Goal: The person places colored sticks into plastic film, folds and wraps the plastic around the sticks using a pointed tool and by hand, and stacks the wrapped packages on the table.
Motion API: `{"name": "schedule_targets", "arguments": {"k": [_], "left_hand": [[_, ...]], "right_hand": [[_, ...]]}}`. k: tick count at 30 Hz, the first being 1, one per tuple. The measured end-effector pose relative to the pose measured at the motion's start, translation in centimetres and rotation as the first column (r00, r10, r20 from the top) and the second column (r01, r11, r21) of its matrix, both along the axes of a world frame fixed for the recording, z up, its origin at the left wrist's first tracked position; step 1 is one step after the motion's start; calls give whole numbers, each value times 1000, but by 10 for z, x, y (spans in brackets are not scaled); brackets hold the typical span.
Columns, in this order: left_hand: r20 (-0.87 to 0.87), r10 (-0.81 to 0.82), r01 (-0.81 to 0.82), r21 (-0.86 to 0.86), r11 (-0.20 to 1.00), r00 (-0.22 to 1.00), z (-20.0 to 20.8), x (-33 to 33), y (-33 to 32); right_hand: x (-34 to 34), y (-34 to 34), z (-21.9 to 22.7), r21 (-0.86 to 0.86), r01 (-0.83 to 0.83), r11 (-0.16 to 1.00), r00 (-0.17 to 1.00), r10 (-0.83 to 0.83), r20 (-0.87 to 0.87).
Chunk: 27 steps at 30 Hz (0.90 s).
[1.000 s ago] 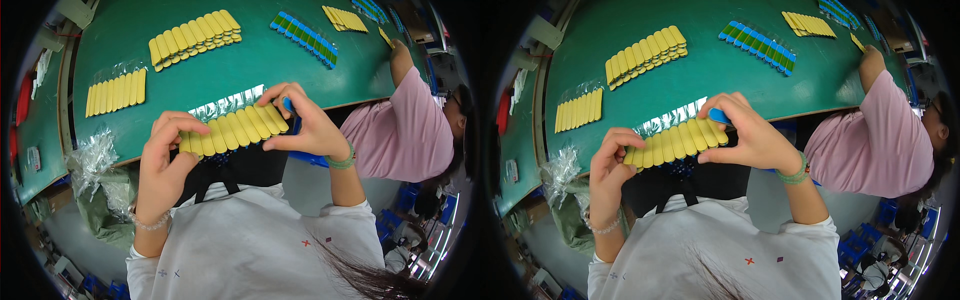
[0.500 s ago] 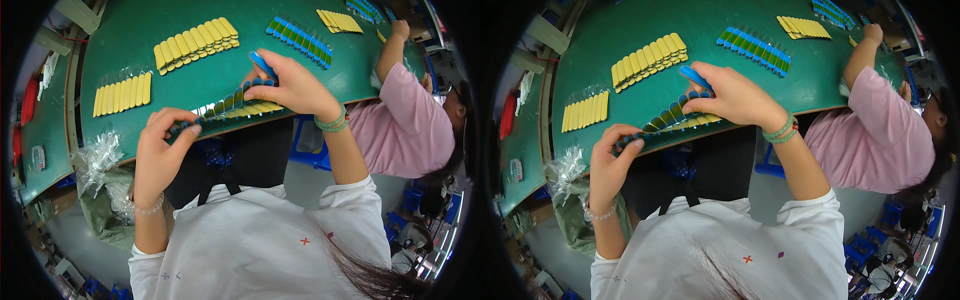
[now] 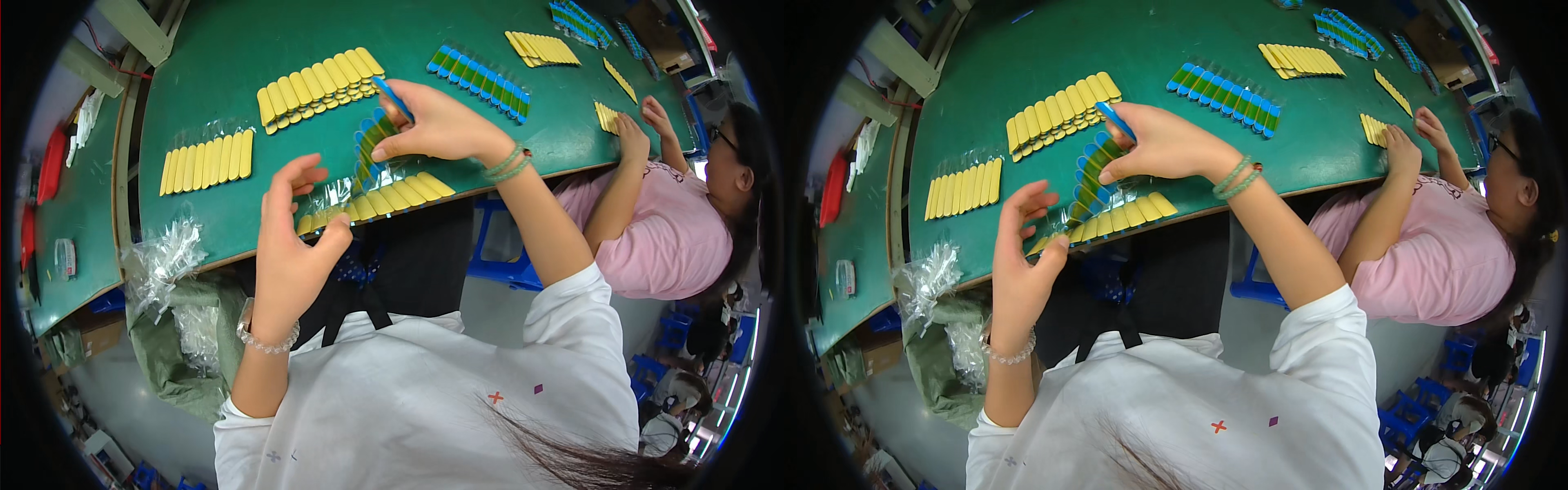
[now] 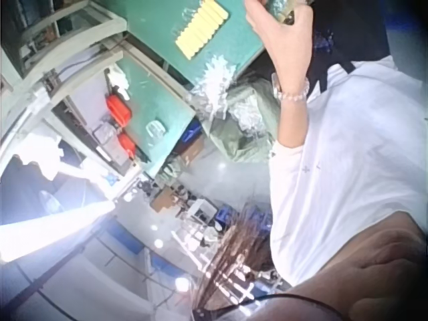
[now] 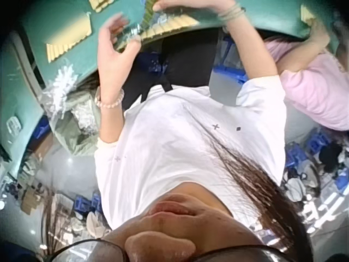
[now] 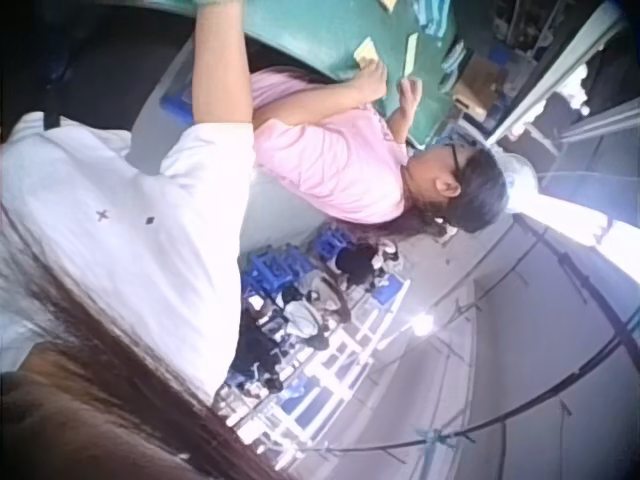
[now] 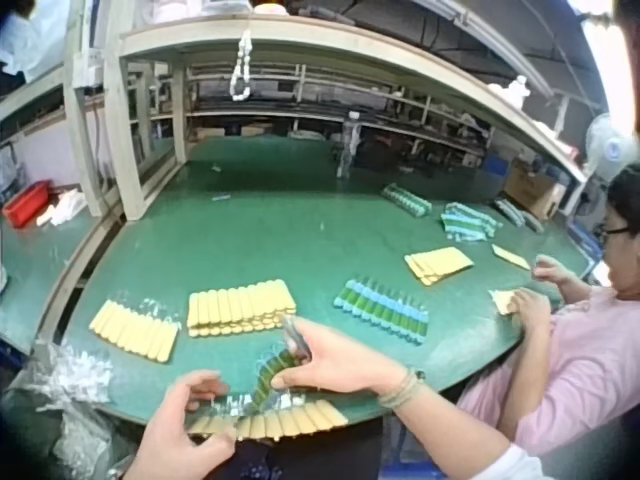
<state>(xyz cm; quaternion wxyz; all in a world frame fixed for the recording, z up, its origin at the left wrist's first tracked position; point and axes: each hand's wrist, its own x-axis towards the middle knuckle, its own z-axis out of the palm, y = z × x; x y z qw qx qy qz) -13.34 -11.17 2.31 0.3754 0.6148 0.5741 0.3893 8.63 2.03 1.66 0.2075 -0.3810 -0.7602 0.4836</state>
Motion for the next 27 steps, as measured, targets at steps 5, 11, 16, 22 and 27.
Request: {"name": "schedule_targets", "arguments": {"k": [5,11,16,22,27], "left_hand": [[-172,83,-45,213,976,982,-4,9,-1],[120,230,-249,179,952,966,-4,-14,2],[-470,187,205,662,721,863,18,-30,19],[-630,-107,425,380,821,769,-21,-33,16],[-716,-26,488,449,748,698,-21,-36,16]], "right_hand": [[-12,18,2,256,51,965,996,-68,58],[-17,10,50,275,40,960,967,33,-253],[4,-24,52,290,82,953,970,-9,-243],[41,-48,7,229,165,959,977,-190,92],[32,-36,14,236,206,950,948,-253,192]]}}
